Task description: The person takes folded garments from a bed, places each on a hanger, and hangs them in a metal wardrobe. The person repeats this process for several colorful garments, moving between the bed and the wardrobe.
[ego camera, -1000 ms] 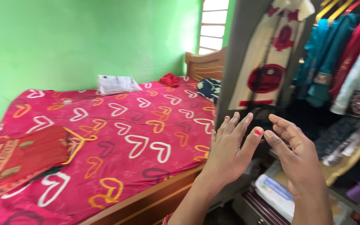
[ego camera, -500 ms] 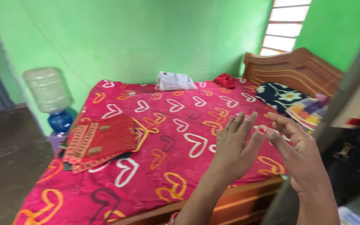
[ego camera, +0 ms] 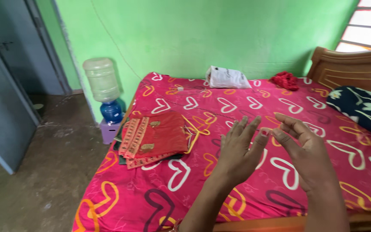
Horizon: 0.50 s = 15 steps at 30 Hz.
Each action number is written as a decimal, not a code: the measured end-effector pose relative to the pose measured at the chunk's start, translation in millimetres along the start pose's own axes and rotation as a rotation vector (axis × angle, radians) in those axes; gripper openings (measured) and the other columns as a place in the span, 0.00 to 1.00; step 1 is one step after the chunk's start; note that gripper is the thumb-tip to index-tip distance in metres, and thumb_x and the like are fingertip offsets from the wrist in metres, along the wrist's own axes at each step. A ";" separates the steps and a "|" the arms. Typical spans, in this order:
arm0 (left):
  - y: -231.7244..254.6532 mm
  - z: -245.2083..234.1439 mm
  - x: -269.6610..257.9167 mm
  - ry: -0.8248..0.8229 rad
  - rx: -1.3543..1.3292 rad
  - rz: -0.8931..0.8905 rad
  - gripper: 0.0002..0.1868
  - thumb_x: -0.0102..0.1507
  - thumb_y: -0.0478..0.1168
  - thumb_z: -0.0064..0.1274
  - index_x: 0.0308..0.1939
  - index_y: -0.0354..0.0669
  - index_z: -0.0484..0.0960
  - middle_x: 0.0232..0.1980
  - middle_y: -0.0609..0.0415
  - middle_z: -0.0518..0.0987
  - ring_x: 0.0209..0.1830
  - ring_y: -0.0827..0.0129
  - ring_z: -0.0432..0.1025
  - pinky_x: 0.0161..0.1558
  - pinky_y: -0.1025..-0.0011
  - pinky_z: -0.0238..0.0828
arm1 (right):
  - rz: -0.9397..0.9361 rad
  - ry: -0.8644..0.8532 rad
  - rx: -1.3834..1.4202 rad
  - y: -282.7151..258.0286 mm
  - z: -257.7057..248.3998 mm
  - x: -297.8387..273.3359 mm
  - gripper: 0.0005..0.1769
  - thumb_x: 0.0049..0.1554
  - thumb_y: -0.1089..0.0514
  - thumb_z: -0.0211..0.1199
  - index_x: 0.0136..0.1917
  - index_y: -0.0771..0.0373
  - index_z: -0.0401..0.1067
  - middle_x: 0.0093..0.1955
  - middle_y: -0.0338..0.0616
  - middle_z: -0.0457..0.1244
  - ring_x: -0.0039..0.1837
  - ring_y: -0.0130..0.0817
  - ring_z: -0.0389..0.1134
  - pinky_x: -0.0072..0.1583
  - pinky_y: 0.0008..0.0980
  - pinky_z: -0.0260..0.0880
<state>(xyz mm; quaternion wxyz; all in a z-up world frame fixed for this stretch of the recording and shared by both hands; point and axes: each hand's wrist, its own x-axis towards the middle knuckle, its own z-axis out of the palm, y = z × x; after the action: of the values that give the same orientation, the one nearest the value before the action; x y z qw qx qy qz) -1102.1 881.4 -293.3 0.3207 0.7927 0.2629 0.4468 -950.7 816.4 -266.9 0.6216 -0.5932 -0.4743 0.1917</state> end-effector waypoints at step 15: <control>-140.7 -39.9 89.9 0.122 0.196 -0.110 0.40 0.69 0.68 0.29 0.76 0.49 0.65 0.78 0.34 0.58 0.80 0.41 0.49 0.74 0.45 0.41 | 0.050 -0.236 0.120 75.1 115.7 144.8 0.30 0.56 0.52 0.64 0.70 0.61 0.69 0.62 0.48 0.70 0.67 0.33 0.67 0.67 0.33 0.63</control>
<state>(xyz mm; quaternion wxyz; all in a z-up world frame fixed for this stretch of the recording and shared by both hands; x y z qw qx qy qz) -1113.8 1047.9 -333.6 0.2493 0.7760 0.3674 0.4480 -951.8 1013.4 -301.2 0.5908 -0.5401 -0.5168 0.3036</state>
